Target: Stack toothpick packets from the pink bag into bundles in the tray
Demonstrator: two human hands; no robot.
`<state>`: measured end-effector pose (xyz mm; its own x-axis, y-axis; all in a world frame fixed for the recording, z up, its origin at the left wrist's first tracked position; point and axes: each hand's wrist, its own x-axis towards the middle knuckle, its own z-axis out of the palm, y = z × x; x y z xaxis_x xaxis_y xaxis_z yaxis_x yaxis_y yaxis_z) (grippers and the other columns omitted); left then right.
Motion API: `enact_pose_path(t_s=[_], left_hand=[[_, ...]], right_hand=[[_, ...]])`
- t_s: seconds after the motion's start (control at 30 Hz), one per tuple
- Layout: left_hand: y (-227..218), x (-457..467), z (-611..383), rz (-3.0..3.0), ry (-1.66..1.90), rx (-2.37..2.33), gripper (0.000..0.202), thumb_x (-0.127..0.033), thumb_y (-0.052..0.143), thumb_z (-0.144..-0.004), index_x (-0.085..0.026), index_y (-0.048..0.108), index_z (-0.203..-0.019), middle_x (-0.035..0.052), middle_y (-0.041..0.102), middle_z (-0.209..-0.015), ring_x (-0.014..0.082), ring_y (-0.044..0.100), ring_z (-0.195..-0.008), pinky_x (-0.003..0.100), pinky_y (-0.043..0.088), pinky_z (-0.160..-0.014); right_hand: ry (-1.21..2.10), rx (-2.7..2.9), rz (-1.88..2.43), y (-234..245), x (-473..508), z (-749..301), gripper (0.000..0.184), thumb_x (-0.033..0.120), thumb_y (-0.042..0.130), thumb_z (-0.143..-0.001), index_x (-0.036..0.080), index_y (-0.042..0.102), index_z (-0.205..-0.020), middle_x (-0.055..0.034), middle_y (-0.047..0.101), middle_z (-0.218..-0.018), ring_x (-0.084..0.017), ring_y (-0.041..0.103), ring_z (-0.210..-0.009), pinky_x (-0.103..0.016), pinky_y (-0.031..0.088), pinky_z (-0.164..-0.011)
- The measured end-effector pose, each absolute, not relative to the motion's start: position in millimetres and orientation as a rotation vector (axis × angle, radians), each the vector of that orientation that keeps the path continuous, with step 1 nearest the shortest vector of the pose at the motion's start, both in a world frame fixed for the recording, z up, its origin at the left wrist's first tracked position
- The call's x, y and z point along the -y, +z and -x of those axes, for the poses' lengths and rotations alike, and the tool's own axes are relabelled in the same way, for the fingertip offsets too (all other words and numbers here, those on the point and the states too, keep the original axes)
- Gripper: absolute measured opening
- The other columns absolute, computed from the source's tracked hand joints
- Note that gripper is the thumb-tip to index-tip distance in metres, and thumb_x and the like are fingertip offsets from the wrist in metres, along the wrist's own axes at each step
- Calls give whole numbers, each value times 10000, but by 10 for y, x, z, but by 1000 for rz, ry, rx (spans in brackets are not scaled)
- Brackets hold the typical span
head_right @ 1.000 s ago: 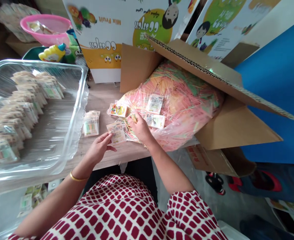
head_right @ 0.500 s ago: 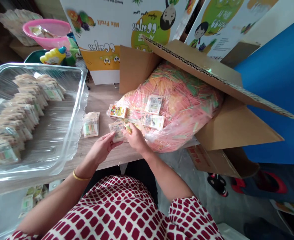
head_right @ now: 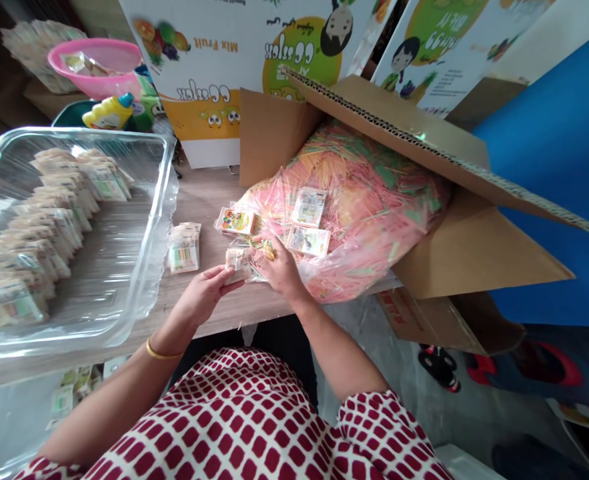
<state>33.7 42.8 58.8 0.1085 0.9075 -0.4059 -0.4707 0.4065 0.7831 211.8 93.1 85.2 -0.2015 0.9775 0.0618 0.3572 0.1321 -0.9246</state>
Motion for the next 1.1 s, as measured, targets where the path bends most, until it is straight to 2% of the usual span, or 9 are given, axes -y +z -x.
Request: enact_pose_path(t_s=[0.13,0.23,0.37,0.47,0.67,0.8,0.9,0.97,1.1], left_hand=[[526,-430,-321,-642,1160,-1147,312,-432,832,-757,-164,795,-914,64,785,-987,202,692,-974,382,546,-987],[510,-419,-309,-787,1170,-1215,310,-442,818,-780,-176,802,-940,47,784,-945,189,684,-923,347,534,-951],[581,-365,-309,-854,1134,-1166,361,-478,747,-858,-189,802,-1066,66,793,-1066,220,696,-1018,362,532,-989],[622,-332,-306,-847,1130,-1087,409,-499,681,-911,-197,782,-1168,79,773,-1206,248,683,-1145,405,522,-1061],[545,-362,-247,-920,1171,-1219,414,-510,684,-903,-209,791,-1166,82,766,-1248,281,660,-1241,429,490,-1115],[563,-378,-246,-1065,1149,-1326,425,-505,645,-926,-207,779,-1198,71,775,-1225,286,684,-1205,418,492,-1098],[576,-372,-265,-1145,1098,-1394,421,-494,626,-937,-199,784,-1191,67,792,-1175,293,705,-1158,408,504,-1066],[555,-368,-270,-1116,1082,-1361,425,-496,637,-932,-197,781,-1199,71,789,-1185,299,698,-1179,409,500,-1071],[512,-373,-245,-1053,1085,-1248,432,-497,639,-940,-201,764,-1229,79,758,-1265,289,672,-1239,403,473,-1111]], right_hand=[[826,1933,1366,1073,-821,-2142,286,414,553,-983,241,621,-1201,-46,732,-1144,-193,690,-934,-289,525,-829],[675,2271,1421,1122,-784,-2083,321,304,603,-961,248,601,-1277,-45,761,-1127,-217,716,-956,-292,513,-827],[553,2352,1630,1063,-856,-2024,322,224,614,-938,213,604,-1260,-60,776,-982,-253,735,-882,-302,494,-742],[623,2262,1585,1021,-924,-2067,267,256,608,-953,224,619,-1218,-49,766,-955,-242,725,-858,-297,483,-725],[880,2002,1378,1135,-918,-2185,241,407,532,-1011,251,637,-1162,-8,734,-916,-167,655,-731,-271,478,-699],[909,2185,1326,1178,-890,-2146,217,333,619,-967,260,641,-1169,-15,749,-997,-185,681,-827,-284,476,-772],[922,2297,1308,1126,-919,-2115,162,273,625,-954,259,672,-1109,-18,750,-971,-199,682,-881,-284,458,-787],[999,2236,1296,1088,-958,-2122,141,322,613,-968,248,679,-1067,-7,732,-909,-187,665,-837,-271,451,-757],[1164,1919,1256,1092,-1044,-2193,265,455,563,-989,217,662,-1048,1,703,-926,-163,638,-808,-255,459,-742]])
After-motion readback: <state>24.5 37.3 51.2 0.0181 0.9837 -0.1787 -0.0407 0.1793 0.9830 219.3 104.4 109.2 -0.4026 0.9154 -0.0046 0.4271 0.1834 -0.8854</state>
